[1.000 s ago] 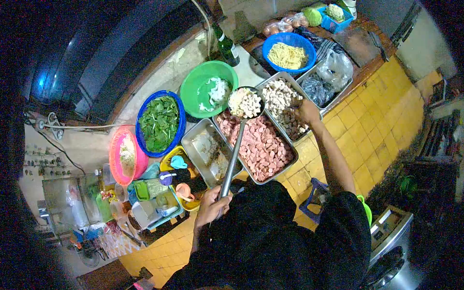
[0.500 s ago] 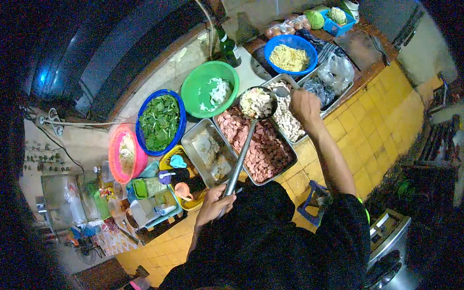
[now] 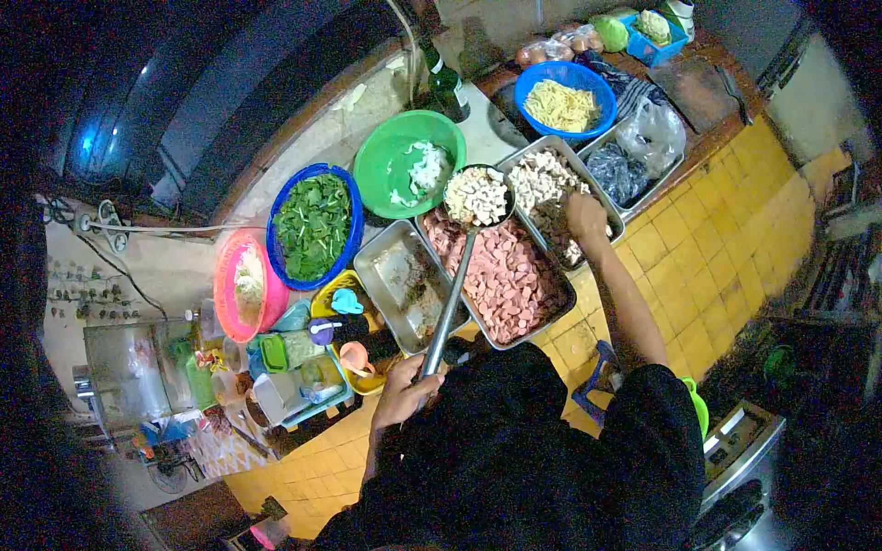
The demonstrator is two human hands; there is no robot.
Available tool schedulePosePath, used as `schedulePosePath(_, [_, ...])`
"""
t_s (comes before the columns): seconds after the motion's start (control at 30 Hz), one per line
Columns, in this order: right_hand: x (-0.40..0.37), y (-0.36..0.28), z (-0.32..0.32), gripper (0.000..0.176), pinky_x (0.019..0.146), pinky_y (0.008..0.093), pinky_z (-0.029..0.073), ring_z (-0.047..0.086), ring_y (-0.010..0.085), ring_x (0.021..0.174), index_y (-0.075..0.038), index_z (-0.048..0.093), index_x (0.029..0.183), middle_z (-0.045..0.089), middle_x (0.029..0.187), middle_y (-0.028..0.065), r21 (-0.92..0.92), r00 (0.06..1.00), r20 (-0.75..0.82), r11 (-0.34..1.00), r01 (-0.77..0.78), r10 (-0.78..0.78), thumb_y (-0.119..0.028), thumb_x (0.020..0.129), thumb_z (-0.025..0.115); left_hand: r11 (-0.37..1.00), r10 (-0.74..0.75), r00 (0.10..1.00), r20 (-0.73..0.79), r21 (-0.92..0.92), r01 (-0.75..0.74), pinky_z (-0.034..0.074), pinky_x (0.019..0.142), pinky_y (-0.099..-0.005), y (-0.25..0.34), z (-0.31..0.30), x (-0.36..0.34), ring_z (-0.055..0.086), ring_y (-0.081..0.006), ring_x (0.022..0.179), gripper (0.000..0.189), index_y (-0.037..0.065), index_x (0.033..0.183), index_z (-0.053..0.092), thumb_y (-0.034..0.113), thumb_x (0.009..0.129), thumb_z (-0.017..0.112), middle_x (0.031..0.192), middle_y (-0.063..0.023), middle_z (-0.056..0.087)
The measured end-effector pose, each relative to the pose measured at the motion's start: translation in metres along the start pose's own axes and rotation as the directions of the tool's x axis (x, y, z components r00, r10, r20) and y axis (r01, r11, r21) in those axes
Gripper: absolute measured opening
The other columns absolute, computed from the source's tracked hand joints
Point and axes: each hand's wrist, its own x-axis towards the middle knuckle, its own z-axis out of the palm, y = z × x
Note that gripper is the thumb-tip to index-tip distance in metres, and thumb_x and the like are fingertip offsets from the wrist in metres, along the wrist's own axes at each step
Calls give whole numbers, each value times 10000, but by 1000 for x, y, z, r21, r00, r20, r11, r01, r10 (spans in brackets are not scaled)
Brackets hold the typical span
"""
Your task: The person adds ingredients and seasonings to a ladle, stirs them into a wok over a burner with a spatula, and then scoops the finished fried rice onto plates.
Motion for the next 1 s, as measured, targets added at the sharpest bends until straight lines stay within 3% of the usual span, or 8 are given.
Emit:
schedulePosePath(0.13, [-14,8,-20,217,629,438,483,612,351,689,-190,674,885,617,757,199,128,992,-121,992,-18,34,-161,744,512,1000,-18,1000,-16,17,18,336,459,-221,1,1,0,433,-63,508,143,47,765,490,134,806,597,587,14,468])
schedulePosePath(0.37, [-32,14,-47,243,579,431,494,624,318,674,-155,677,891,625,726,177,76,990,-140,997,8,3,-123,768,471,997,-77,997,-8,19,77,336,446,-227,8,4,3,429,-69,486,146,49,758,492,136,804,600,578,13,460])
schedulePosePath(0.4, [-34,12,-53,270,580,433,494,622,318,670,-218,668,946,619,704,176,96,988,-151,995,24,-9,-139,773,477,997,-77,997,-10,18,77,336,446,-227,10,5,3,429,-69,486,146,49,758,492,136,804,600,578,13,460])
schedulePosePath(0.63, [-46,-23,-106,256,573,427,490,614,339,669,-195,653,964,612,712,179,171,972,-212,975,139,-101,-131,753,524,998,-51,997,62,42,48,331,443,-214,15,11,8,432,-64,490,152,48,780,508,158,808,610,584,15,464])
schedulePosePath(0.67, [-41,-17,-93,202,563,426,496,614,336,641,-161,646,949,617,721,177,196,925,-324,943,269,-196,-185,812,498,995,-78,995,65,60,74,332,443,-212,16,12,8,434,-63,492,152,48,786,513,162,808,611,587,15,466])
schedulePosePath(0.8, [-31,-27,-80,346,526,409,497,621,319,636,-52,622,846,624,726,174,-32,959,-276,998,60,-66,-291,915,381,999,-41,996,79,-8,42,332,448,-214,7,16,10,436,-63,501,152,50,794,517,167,807,613,594,17,470])
schedulePosePath(0.9, [-31,-15,-84,191,549,434,489,616,336,680,-52,599,852,617,843,184,9,977,-214,1000,30,-27,-136,818,431,999,-29,996,89,-40,33,336,455,-219,0,17,6,438,-64,511,153,51,790,515,169,810,610,600,20,471])
schedulePosePath(1.0, [-36,-8,-67,191,526,437,485,617,338,630,-27,603,731,608,712,199,-58,975,-212,997,50,-61,-92,785,431,999,-27,998,63,-35,29,345,463,-224,-3,17,1,441,-67,519,140,51,781,511,153,813,602,608,16,477])
